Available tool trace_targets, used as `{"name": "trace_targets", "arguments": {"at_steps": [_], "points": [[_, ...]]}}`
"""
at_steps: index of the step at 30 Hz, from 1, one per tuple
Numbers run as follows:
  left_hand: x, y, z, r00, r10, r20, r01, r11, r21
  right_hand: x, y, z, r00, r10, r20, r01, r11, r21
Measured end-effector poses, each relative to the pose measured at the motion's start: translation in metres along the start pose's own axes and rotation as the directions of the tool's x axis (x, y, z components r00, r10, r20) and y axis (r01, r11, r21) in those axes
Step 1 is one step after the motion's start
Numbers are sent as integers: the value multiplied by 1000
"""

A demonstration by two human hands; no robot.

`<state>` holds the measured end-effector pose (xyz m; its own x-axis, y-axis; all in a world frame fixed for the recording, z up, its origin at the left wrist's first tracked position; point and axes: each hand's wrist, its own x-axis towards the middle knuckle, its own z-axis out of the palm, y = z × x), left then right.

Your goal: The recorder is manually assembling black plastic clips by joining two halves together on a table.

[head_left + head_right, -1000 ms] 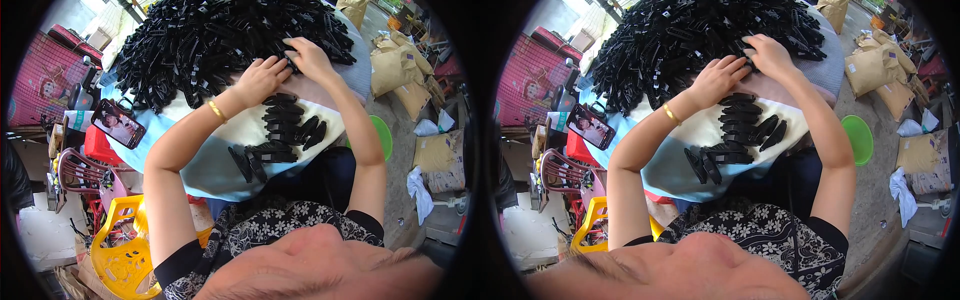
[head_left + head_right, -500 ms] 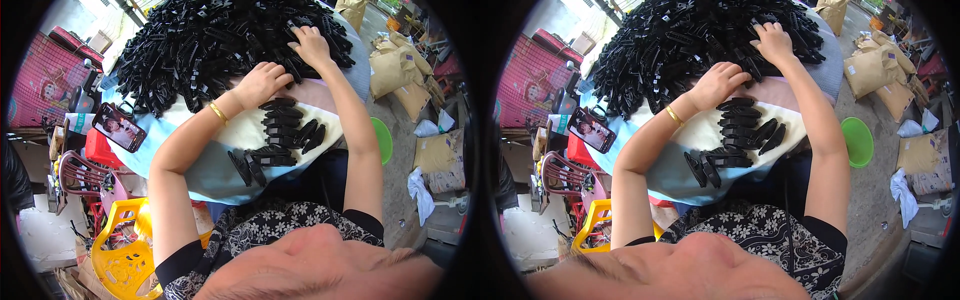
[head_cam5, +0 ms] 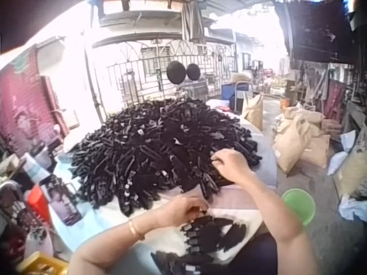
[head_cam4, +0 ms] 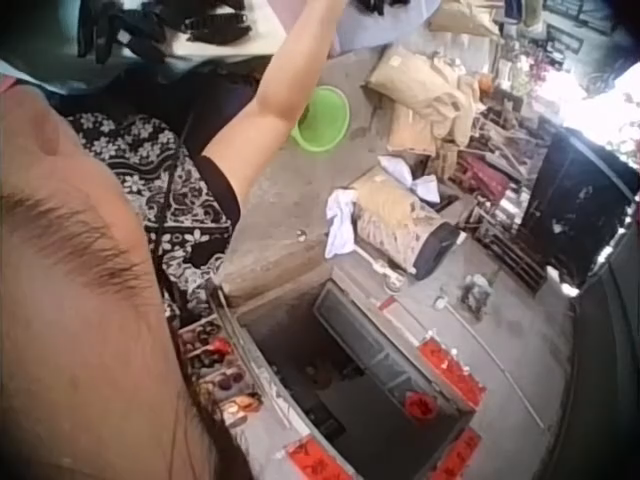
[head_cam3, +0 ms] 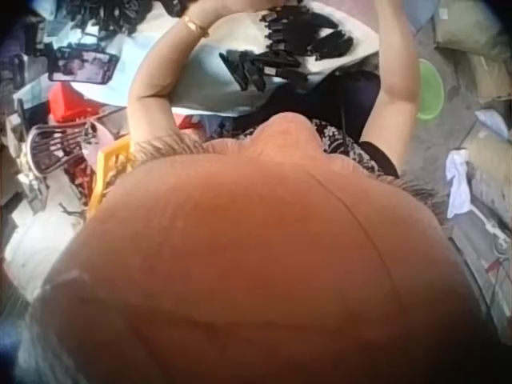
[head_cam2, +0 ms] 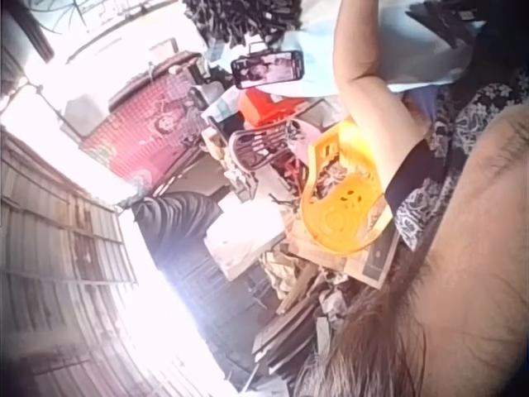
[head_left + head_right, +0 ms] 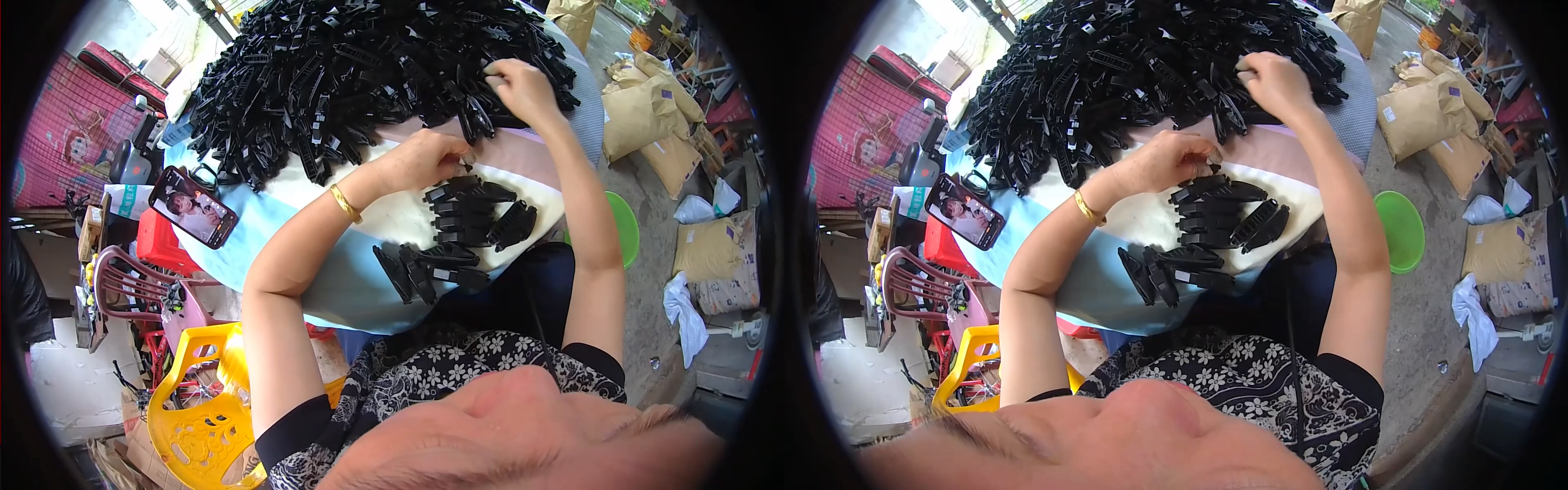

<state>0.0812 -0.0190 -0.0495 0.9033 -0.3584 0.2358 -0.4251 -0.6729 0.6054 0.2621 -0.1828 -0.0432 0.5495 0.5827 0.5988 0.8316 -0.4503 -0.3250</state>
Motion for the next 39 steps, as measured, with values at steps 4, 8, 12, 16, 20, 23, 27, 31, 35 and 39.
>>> {"name": "trace_targets", "arguments": {"at_steps": [4,8,12,16,20,23,27,31,35,39], "points": [[3,-11,0,978,83,-191,-49,983,179,-26,49,-27,980,198,30,-200,957,208],[1,-9,-12,958,-210,-198,213,977,-7,-50,28,-41,939,306,158,-335,917,216],[-6,-4,-32,979,-191,69,186,979,80,-54,32,-29,994,-39,106,31,997,77],[-6,-5,-20,989,-142,51,131,977,171,-51,23,-24,997,17,76,-18,1000,12],[-5,0,-3,996,-76,-51,83,983,161,-55,2,-38,997,10,-75,-8,1000,28],[-8,12,6,988,-88,-130,107,983,151,-63,-28,-53,975,125,183,-179,932,315],[-8,17,9,976,-141,-165,186,934,304,-86,-63,-37,903,16,429,-214,883,418],[-4,11,-2,933,-330,-142,348,928,134,-82,-63,-33,792,35,610,-281,907,313],[0,-3,-11,782,-604,154,595,650,-473,-89,-63,-29,742,-20,671,-436,745,505],[-9,-2,-8,969,-231,-93,242,960,143,-87,-65,-46,647,76,758,-546,740,392]]}}
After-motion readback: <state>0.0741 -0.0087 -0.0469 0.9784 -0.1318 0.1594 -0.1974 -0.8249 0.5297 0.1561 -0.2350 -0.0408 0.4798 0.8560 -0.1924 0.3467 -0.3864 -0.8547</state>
